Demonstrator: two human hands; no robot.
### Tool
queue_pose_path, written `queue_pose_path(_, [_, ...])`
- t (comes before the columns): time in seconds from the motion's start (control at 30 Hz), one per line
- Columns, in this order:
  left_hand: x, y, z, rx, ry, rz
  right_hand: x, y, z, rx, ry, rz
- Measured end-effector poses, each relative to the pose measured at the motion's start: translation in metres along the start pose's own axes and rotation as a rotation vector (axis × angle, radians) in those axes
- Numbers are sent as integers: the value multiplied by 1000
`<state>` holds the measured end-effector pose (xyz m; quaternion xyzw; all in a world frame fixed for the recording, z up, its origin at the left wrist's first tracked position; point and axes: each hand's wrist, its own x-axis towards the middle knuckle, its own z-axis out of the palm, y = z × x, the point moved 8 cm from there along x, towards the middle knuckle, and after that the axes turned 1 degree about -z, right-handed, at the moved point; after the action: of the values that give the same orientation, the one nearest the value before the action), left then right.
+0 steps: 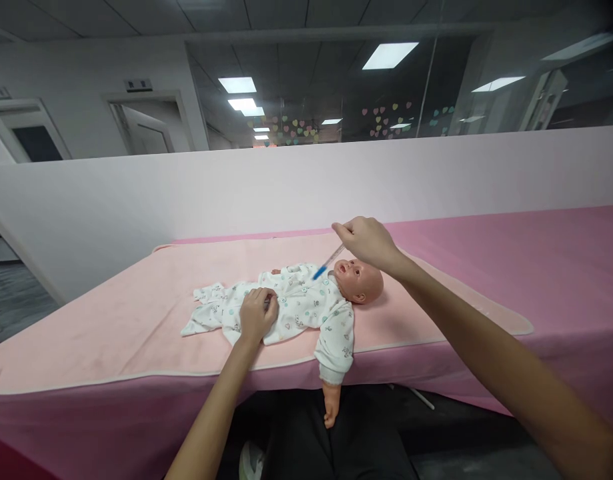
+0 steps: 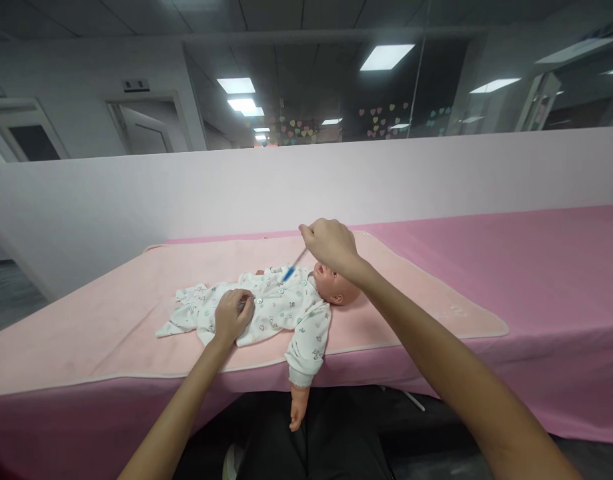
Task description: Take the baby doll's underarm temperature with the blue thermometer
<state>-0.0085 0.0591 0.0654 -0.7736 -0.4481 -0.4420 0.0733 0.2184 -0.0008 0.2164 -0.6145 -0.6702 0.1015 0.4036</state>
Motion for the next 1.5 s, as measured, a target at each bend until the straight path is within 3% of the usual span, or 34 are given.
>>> queue_pose_path(0.3, [-1,0,0,3,-7,1,-3,-11,8,-34,-36,-27])
queue_pose_path(0.57, [0,2,-1,-1,-9,1,-10,11,9,-406,89,26])
queue_pose_path(1.1, [0,1,0,4,-9,7,-9,26,14,-592,80,45])
queue_pose_path(1.27, [0,0,0,2,-7,5,-20,55,9,-816,141,87])
queue_pose_path(1.5, [0,1,0,-1,-14,0,-47,122,33,-952,44,71])
